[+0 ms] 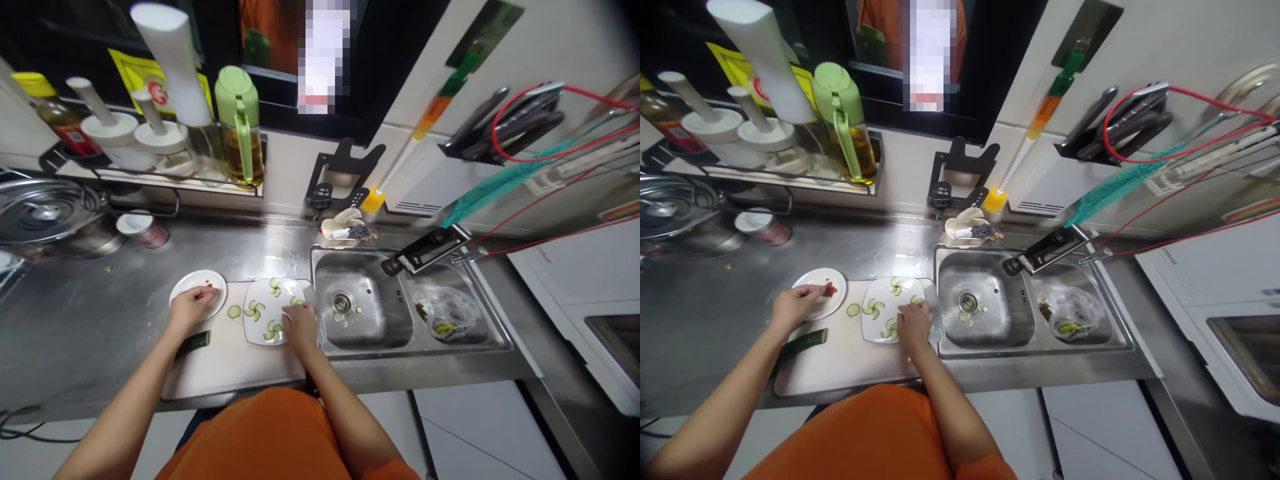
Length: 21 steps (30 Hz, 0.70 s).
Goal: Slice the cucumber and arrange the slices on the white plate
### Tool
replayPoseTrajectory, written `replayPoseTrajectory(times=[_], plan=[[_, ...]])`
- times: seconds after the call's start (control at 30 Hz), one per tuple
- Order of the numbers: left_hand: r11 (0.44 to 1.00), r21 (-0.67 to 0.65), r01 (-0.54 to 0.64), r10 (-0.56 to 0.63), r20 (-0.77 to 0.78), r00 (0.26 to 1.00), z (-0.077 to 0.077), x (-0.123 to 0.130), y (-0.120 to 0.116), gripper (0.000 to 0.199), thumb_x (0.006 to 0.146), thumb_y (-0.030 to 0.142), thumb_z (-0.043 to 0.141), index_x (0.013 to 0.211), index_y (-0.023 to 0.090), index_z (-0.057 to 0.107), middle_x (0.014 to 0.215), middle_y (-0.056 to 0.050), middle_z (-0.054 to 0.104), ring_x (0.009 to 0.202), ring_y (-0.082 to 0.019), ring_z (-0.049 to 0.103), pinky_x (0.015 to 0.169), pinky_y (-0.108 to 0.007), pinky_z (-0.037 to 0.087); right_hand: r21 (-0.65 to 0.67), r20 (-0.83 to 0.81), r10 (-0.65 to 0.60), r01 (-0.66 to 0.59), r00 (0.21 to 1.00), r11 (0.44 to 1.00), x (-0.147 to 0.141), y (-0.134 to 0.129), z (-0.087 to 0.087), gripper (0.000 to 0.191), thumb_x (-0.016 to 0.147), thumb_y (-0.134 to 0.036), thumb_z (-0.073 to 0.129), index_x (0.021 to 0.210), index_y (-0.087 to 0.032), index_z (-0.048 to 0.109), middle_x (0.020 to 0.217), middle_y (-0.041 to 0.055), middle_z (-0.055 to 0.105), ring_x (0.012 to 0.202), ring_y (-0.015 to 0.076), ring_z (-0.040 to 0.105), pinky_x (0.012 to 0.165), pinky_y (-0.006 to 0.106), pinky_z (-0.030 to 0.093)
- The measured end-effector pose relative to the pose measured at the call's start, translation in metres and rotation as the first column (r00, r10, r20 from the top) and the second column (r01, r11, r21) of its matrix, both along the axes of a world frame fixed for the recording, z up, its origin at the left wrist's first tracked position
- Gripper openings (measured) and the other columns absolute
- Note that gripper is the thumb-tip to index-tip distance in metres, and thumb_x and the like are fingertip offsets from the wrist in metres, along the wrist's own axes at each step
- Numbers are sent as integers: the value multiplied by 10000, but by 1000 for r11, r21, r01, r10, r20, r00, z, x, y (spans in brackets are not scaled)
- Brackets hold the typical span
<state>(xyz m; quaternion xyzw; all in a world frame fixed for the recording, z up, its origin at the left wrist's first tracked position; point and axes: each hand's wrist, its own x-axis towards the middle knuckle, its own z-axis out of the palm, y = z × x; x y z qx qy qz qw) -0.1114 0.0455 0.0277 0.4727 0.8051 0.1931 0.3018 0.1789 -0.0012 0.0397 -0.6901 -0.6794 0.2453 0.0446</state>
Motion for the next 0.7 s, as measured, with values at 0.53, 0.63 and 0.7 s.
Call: replayPoseTrajectory(times=[0.53, 0.63, 0.7], plan=[[686, 227, 691, -716, 47, 696, -13, 166, 11, 149, 765, 253, 585, 794, 210, 725, 851, -41, 709, 845, -173, 607, 813, -261, 431, 40, 8, -210, 210, 978, 977, 39, -15, -1, 266, 877, -275, 487, 1057, -285, 683, 1033, 46, 656, 1070, 246, 440, 746, 307, 340], [635, 214, 742, -762, 13, 648, -19, 178, 17, 137, 771, 249, 594, 792, 203, 722, 859, -48, 706, 859, -181, 599, 835, -280, 422, 51, -4, -222, 222, 975, 974, 41, -17, -3, 264, 872, -272, 491, 1054, -287, 682, 1033, 37, 658, 1065, 252, 430, 739, 311, 334], [606, 198, 771, -786, 0, 618, -21, 181, 20, 134, 770, 245, 596, 794, 201, 720, 860, -49, 706, 872, -190, 594, 839, -291, 418, 62, -13, -224, 225, 974, 972, 40, -17, -5, 263, 872, -272, 491, 1054, -294, 679, 1025, 27, 661, 1058, 253, 427, 737, 314, 331]])
